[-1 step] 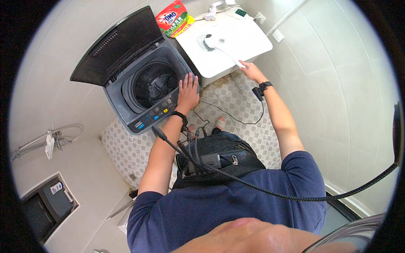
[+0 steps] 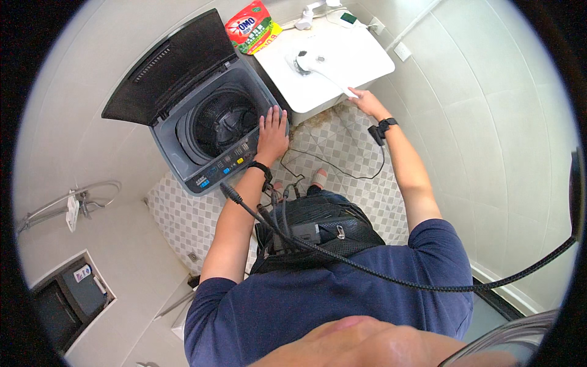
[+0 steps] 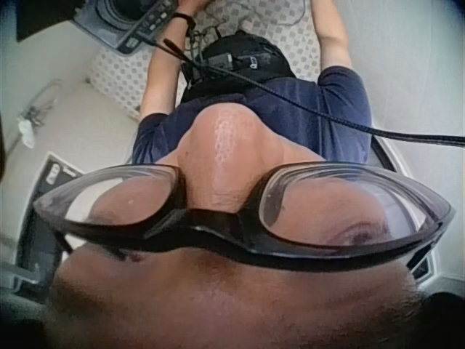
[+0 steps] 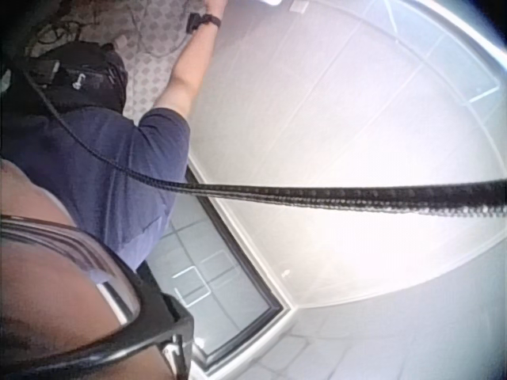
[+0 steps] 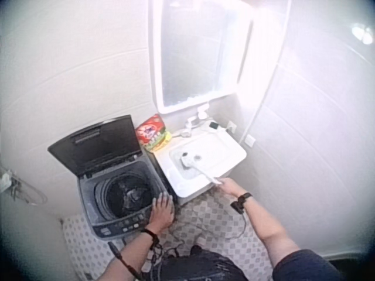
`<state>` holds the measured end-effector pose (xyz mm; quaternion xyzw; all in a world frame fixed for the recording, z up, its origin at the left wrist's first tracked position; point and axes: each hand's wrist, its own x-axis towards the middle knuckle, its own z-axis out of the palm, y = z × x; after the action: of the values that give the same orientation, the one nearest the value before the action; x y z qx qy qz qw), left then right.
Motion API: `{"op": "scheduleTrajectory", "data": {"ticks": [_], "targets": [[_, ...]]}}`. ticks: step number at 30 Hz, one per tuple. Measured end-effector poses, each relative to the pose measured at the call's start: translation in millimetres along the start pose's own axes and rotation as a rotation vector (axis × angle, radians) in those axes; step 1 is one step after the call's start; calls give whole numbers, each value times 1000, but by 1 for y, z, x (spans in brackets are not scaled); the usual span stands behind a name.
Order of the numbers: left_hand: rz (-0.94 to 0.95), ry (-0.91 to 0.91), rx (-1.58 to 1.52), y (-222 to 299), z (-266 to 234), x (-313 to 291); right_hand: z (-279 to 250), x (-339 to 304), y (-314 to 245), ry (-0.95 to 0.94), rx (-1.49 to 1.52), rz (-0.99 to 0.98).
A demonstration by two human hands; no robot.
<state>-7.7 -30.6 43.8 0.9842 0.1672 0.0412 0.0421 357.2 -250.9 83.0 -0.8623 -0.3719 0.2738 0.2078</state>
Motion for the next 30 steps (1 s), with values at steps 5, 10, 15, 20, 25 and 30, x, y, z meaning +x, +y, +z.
{"op": "scheduleTrajectory", "data": {"ticks": [5, 10, 15, 20, 25, 30], "targets": [[3, 23, -9, 0, 0, 1, -79, -20, -1, -53, -312, 35], [-9, -17, -17, 0, -4, 2, -119, -11, 0, 97, -571, 165], [-16, -61, -37, -1, -2, 2, -129, 9, 2, 288, -724, 216], [-19, -23, -38, 1, -3, 1, -117, 37, 5, 347, -694, 146], [-25, -37, -44, 2, -7, 0, -87, 72, 4, 327, -600, 211], [-24, -19, -41, 4, -7, 0, -76, 71, 4, 442, -499, 220]]}}
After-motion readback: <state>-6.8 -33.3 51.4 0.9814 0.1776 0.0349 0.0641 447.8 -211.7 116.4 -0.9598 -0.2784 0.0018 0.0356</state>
